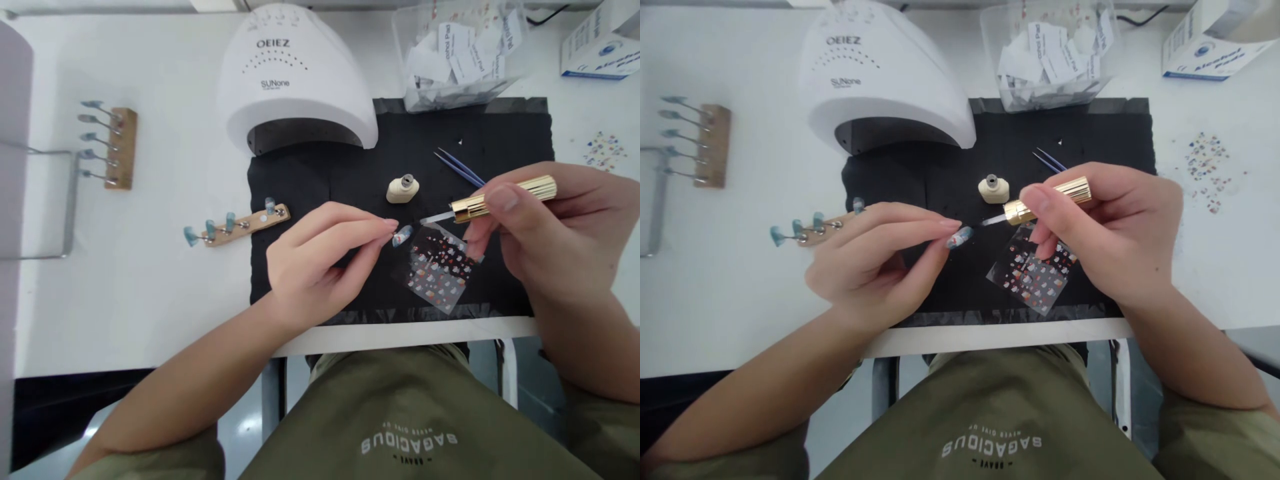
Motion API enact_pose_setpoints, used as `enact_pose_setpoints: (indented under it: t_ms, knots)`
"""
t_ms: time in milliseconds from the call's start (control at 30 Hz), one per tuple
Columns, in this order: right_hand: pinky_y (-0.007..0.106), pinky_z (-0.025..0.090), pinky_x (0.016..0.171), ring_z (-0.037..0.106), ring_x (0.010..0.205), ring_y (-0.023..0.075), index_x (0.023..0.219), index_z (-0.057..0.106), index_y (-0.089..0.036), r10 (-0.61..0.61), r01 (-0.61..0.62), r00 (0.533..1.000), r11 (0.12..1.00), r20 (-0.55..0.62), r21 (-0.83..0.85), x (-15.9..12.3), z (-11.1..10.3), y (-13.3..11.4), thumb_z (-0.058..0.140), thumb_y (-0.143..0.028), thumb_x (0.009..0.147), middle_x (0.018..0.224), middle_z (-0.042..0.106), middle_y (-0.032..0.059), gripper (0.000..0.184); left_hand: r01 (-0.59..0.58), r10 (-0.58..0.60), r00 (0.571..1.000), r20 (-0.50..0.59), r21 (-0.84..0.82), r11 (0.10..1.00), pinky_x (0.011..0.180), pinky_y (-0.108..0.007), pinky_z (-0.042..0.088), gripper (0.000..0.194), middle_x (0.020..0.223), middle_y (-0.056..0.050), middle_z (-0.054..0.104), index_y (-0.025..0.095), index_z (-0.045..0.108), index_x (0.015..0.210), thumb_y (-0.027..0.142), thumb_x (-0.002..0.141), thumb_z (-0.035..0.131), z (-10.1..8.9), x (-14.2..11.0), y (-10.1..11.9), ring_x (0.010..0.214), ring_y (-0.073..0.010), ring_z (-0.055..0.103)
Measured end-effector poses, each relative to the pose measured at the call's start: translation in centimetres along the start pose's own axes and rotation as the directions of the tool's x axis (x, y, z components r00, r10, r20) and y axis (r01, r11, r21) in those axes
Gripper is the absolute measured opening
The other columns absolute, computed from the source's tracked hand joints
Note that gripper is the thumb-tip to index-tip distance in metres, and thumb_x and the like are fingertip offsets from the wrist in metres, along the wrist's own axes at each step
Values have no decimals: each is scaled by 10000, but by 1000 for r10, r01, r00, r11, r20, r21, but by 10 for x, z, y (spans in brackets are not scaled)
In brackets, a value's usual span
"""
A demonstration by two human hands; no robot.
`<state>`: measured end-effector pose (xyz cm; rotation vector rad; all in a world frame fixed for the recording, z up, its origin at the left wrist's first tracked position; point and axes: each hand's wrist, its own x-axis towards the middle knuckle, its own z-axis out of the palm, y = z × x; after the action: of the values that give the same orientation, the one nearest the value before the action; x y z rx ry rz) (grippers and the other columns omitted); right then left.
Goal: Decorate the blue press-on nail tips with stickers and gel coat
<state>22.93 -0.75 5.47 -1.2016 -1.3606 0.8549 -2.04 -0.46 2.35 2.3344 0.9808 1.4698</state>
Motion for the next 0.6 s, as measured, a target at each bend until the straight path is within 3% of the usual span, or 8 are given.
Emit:
enact_pose_setpoints:
  t_ms: [233,600]
  knots:
    - [272,481,374,607,453,107,865,917,-318,-56,57,998,997,-26,54,1,1,-1,897,-481,980,613,723,-60,200,2,-3,1000,21,65,998,671,-260,660,154,969,-11,864,259,849,1085,139,1073,753,-2,-1,-1,760,-139,781]
    - [246,532,367,633,427,101,908,924,-317,40,-52,994,993,102,108,-5,2,-1,934,-462,951,624,757,-74,151,-17,16,998,53,22,1000,707,-235,653,203,1024,-7,873,242,827,1095,60,1043,757,-1,0,-2,796,-125,795]
